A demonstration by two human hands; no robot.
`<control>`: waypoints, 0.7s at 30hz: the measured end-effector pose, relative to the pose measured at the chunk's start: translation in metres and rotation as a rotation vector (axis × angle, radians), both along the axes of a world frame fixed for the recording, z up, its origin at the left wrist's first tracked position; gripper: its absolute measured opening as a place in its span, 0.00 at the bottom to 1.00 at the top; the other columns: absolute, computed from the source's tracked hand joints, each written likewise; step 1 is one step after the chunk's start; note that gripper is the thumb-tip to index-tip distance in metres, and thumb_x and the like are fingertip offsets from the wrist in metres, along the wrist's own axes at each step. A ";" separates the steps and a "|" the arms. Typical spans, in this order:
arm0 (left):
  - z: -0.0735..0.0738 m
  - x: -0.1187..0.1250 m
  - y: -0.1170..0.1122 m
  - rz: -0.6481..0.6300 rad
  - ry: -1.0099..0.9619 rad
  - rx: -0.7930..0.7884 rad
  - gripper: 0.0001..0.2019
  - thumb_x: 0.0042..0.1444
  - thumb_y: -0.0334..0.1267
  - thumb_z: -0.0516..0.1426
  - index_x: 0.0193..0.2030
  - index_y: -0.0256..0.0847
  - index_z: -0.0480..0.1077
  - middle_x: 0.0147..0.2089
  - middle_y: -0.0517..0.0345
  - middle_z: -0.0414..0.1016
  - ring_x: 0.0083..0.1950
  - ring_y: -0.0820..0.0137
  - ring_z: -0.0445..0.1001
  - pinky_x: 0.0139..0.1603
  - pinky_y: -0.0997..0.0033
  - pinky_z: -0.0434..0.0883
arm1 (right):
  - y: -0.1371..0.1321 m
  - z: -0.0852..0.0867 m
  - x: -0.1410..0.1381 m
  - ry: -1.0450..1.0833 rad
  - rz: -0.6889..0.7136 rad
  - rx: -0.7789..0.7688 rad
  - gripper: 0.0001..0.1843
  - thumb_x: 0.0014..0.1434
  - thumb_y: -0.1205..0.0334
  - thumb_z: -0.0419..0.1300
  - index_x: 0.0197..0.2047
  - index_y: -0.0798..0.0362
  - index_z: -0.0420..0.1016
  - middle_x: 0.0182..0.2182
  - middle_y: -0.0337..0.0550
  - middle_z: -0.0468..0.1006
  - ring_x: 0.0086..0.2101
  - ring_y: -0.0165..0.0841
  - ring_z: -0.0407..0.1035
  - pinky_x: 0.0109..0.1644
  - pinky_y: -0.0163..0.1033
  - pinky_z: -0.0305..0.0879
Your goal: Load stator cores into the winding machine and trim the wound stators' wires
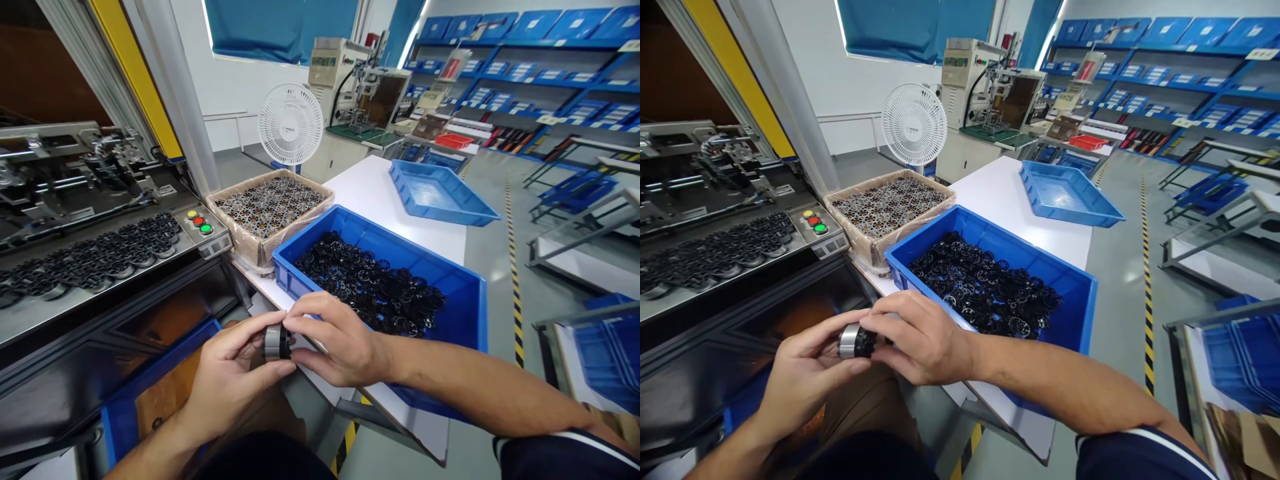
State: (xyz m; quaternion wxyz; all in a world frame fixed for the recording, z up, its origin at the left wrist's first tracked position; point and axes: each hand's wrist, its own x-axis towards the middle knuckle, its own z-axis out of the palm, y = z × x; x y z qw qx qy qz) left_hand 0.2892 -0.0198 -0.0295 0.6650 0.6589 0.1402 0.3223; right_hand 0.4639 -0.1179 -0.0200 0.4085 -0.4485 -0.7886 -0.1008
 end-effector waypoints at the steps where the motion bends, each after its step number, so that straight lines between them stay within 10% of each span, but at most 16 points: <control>1: 0.001 0.000 0.000 0.003 -0.003 -0.003 0.26 0.42 0.23 0.69 0.48 0.52 0.78 0.43 0.64 0.84 0.41 0.72 0.82 0.44 0.85 0.76 | 0.000 0.000 0.000 -0.013 -0.004 -0.004 0.19 0.62 0.66 0.59 0.56 0.57 0.65 0.45 0.54 0.73 0.46 0.38 0.70 0.48 0.48 0.74; 21: 0.002 -0.004 0.002 -0.155 0.034 -0.079 0.27 0.43 0.24 0.69 0.50 0.53 0.78 0.44 0.62 0.84 0.43 0.67 0.83 0.44 0.80 0.78 | 0.000 0.001 0.005 -0.230 0.027 0.174 0.15 0.61 0.62 0.62 0.48 0.63 0.74 0.39 0.52 0.78 0.43 0.39 0.72 0.43 0.44 0.74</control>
